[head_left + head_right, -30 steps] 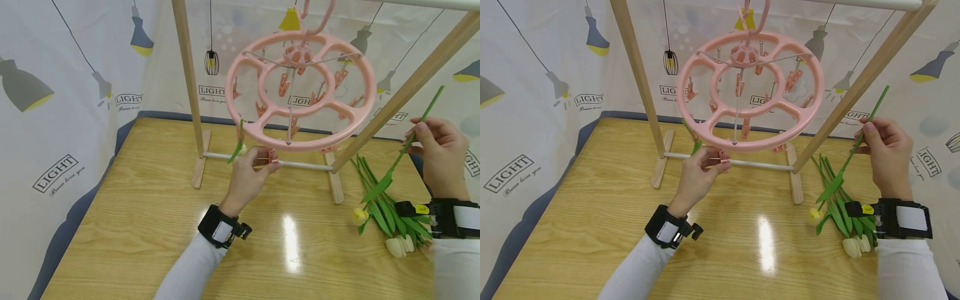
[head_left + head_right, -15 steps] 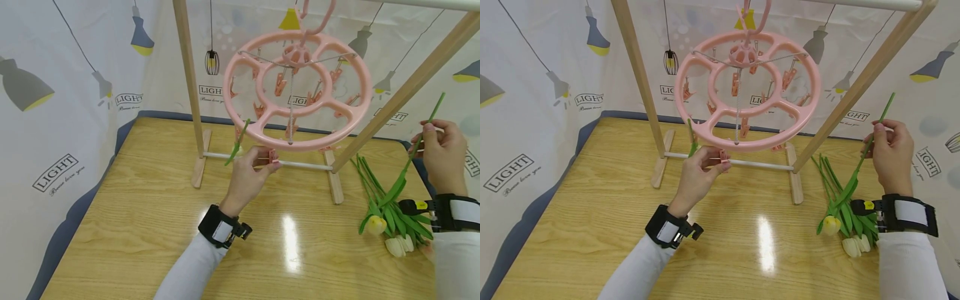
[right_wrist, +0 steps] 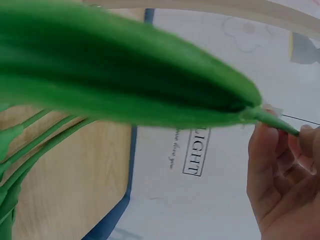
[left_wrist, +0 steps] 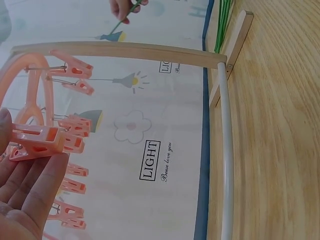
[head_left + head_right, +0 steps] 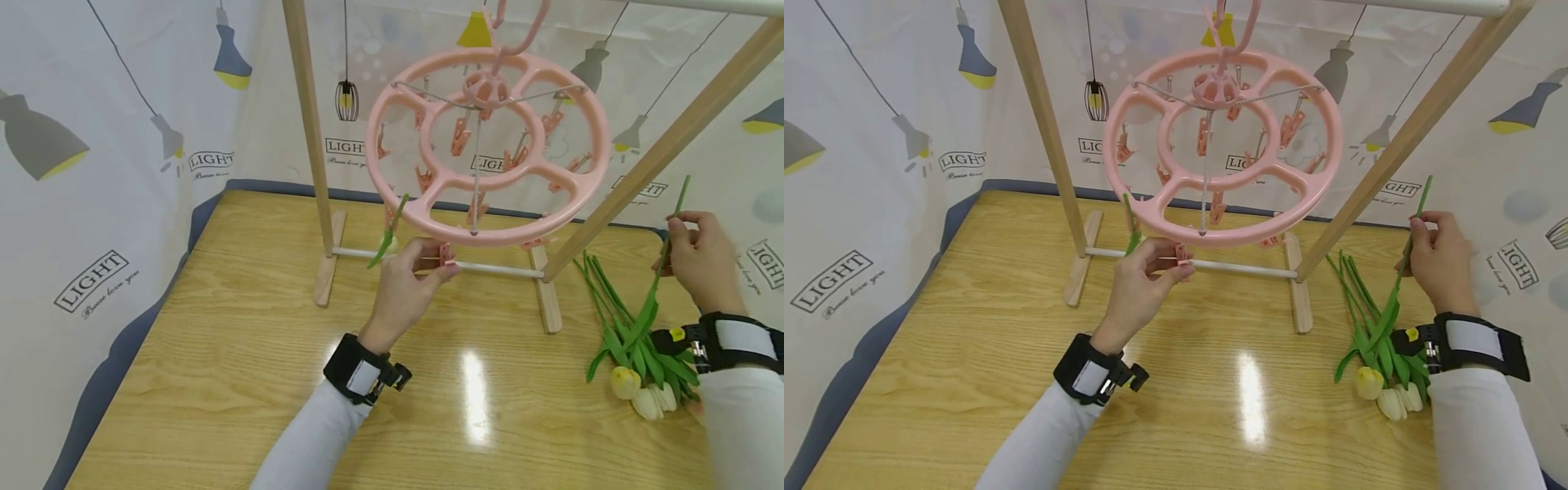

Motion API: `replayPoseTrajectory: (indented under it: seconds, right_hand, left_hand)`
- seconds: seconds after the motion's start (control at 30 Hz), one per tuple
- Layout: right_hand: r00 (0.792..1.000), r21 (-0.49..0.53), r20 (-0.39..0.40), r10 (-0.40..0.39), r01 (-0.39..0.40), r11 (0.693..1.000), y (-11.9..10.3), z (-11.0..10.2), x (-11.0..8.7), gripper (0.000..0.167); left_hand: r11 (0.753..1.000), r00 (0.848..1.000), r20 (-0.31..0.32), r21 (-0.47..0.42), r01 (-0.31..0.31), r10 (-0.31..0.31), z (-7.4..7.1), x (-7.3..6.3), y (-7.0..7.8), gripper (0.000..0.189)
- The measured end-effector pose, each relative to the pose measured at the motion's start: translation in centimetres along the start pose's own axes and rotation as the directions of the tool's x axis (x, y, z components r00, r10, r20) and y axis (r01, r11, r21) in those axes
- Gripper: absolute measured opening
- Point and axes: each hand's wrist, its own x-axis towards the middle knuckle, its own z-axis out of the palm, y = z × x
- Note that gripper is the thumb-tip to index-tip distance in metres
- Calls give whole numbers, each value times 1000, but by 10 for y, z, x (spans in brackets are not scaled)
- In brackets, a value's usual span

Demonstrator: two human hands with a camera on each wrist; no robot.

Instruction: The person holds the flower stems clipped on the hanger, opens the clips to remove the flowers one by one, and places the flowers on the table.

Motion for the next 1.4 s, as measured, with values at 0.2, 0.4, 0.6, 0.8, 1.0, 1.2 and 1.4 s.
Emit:
replayPoseTrajectory:
  seconds: [0.2,0.4,0.6,0.8,1.0,1.2,1.4]
  right_hand:
    - [997,-122,76,-1,10,992,7,12,2,57]
    - [990,-147,136,33,-12,989,12,28,5,59]
    - [978,-197,206,29,12,980,17,42,7,58]
    - [964,-345,259,-60,150,927,23,64,7,46]
    - [950,-448,274,-149,263,855,32,88,6,46]
    - [933,-488,349,-95,267,831,34,104,1,57]
    - [915,-506,398,-65,277,817,35,117,-11,57]
  left_hand:
    - [1000,1000,-2,5,-10,10,0,0,0,30]
    - [1000,1000,-2,-2,-6,6,1,1,0,30]
    - [1000,1000,1,11,-14,14,1,2,-1,31]
    - [1000,1000,5,11,-9,9,2,2,-2,31]
    - [1000,1000,6,9,1,-1,3,2,-1,31]
    - [1000,1000,4,3,4,-4,3,1,-1,30]
    - [1000,1000,4,-3,3,-3,2,1,-1,30]
